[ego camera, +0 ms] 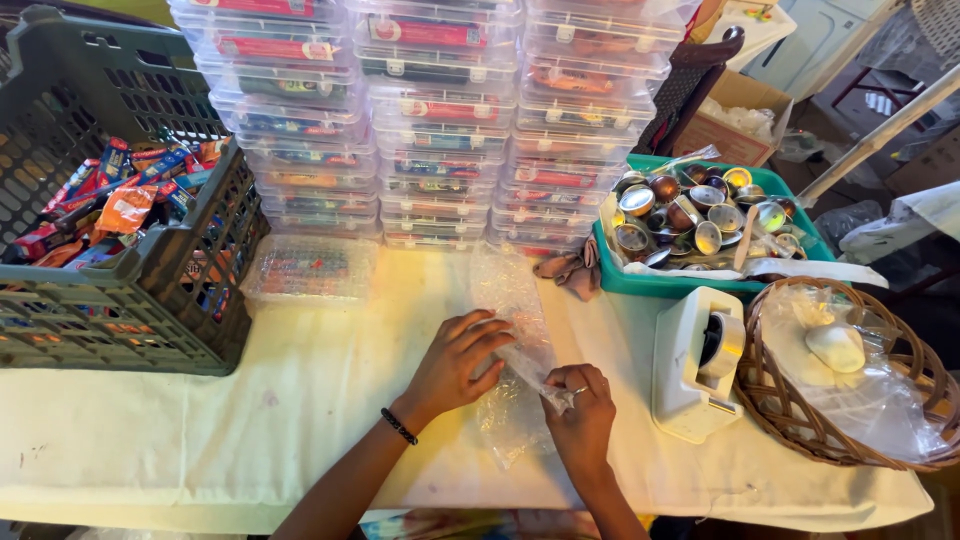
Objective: The person wraps small plastic containers filled with items in bubble wrap on a table. They fold the bubble wrap around the containers and secure the packages with tape from a dispenser. The wrapped items are then placed into a stack of similar containers.
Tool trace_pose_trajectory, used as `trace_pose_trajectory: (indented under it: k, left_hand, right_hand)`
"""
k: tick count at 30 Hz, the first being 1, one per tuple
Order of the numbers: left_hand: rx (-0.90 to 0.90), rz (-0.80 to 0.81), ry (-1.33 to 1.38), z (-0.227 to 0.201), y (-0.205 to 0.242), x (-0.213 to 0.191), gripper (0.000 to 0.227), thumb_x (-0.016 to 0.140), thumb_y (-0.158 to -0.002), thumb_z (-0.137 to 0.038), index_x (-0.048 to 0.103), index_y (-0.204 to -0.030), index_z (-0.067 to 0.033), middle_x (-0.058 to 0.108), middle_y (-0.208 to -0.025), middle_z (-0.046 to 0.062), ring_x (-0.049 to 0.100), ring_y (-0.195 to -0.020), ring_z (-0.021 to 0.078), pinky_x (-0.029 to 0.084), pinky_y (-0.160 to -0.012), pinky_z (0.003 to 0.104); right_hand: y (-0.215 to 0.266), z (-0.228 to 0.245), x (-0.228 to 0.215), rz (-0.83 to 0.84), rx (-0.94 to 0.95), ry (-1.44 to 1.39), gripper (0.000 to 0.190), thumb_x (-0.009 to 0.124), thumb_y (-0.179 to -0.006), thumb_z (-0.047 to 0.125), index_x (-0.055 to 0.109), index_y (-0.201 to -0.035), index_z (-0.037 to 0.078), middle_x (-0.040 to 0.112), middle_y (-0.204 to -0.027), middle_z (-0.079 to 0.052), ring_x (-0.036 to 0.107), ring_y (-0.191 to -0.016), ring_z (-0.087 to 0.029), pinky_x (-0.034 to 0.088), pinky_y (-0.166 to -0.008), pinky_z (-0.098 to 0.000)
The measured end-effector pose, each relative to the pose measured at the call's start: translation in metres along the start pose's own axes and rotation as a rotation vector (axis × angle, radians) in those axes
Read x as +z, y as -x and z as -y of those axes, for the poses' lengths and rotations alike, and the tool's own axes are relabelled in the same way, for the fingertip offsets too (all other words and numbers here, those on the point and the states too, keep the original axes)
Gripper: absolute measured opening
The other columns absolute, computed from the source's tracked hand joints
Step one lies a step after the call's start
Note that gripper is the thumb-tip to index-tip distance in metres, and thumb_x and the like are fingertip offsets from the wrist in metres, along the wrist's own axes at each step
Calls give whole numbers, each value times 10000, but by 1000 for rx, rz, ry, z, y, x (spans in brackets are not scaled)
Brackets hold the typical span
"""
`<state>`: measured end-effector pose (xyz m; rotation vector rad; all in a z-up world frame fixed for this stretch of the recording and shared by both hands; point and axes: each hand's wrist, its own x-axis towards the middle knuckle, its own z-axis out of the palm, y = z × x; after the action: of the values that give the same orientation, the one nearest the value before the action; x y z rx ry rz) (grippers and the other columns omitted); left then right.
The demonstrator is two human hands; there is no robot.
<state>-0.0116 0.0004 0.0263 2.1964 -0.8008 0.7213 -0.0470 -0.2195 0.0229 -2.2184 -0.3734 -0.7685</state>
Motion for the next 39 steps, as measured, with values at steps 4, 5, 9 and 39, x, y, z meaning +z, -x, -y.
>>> trace_pose_trajectory:
  k: [4,5,9,39]
  left_hand:
    - [60,56,5,-2,1,6,438,767,-826,-228,661,-1233,-108,639,-1298,62,541,-1307,287,432,-1042,472]
    - [119,50,-46,0,3,12,410,772,-826,-229,672,-1208,-118,657,-1259,38,564,-1269,261,441,-1020,458]
    - [237,50,-165,8,20,31,233,747,-883,-163,696,-1109,-144,680,-1171,-17,614,-1162,180,474,-976,400]
    - [443,398,-270,-22,21,-14,245,641,-917,-199,700,-1155,-187,679,-1203,-65,528,-1346,194,382,-1109,454]
  right_hand:
    - [0,1,-2,2,-64,20,332,819,-580,-46,646,-829,92,657,-862,-51,627,-861,-281,490,-781,-388]
    - [1,1,-2,-4,-72,10,339,823,-573,-39,649,-831,97,656,-877,-49,621,-872,-282,487,-789,-391]
    - [14,-15,9,37,-42,-135,487,817,-591,-23,531,-982,33,594,-991,-66,568,-865,-280,474,-768,-382]
    - [-35,-56,-39,715,-712,60,276,604,-854,94,728,-1099,116,714,-1171,2,674,-1118,-217,467,-963,-390]
